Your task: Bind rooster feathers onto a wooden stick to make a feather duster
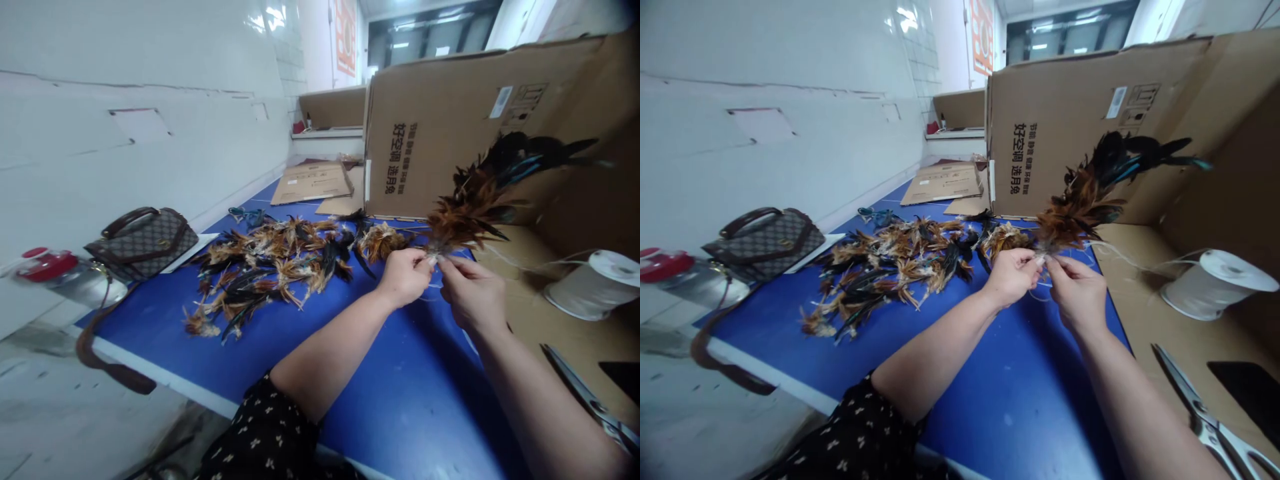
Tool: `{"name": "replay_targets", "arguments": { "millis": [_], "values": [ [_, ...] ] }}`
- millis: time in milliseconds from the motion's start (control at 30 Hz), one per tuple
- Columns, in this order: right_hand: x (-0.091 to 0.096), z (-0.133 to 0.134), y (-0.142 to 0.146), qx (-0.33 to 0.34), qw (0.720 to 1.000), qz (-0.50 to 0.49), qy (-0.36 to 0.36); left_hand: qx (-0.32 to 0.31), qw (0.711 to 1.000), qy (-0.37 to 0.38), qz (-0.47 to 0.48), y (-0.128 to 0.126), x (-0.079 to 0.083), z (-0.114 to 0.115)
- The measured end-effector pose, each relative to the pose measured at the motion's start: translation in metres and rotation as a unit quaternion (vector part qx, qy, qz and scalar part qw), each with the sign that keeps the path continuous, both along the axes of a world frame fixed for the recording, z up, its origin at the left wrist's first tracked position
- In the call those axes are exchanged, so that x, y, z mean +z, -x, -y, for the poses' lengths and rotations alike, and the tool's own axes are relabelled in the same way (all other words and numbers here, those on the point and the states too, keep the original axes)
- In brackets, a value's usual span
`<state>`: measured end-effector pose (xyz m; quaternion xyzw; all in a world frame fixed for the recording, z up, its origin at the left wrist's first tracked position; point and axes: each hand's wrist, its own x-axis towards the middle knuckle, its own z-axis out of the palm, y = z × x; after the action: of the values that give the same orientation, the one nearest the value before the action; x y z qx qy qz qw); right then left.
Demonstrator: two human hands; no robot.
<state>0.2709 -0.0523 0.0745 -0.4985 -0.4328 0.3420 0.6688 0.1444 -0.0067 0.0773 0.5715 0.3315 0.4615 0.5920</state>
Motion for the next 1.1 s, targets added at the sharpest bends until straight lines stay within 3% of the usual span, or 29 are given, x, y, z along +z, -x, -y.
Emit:
{"name": "replay_targets", "arguments": {
  "millis": [100,200,300,533,667,867,1100],
  "values": [
    [0.005,0.001,0.005,-0.051,0.998,-0.037,0.025,0.036,0.990,-0.127,-0.052,0.002,0.000,0.002],
    [0.009,0.003,0.008,-0.025,0.998,-0.059,0.021,0.082,0.967,-0.227,-0.081,0.005,0.007,0.008],
    [0.010,0.004,0.012,-0.001,0.998,-0.056,0.008,0.107,0.953,-0.269,-0.095,0.005,0.008,0.014],
    [0.004,0.000,0.010,-0.009,0.998,-0.057,0.000,0.108,0.963,-0.231,-0.086,-0.003,-0.007,0.023],
    [0.006,-0.002,-0.004,0.016,0.996,-0.083,0.004,0.061,0.952,-0.286,-0.089,-0.003,-0.006,0.019],
    [0.010,-0.004,-0.011,0.054,0.992,-0.115,0.004,0.005,0.978,-0.203,-0.043,-0.005,-0.009,0.004],
    [0.010,-0.004,-0.013,0.081,0.993,-0.083,-0.008,0.017,0.979,-0.203,-0.009,-0.002,-0.002,0.006]
  ]
}}
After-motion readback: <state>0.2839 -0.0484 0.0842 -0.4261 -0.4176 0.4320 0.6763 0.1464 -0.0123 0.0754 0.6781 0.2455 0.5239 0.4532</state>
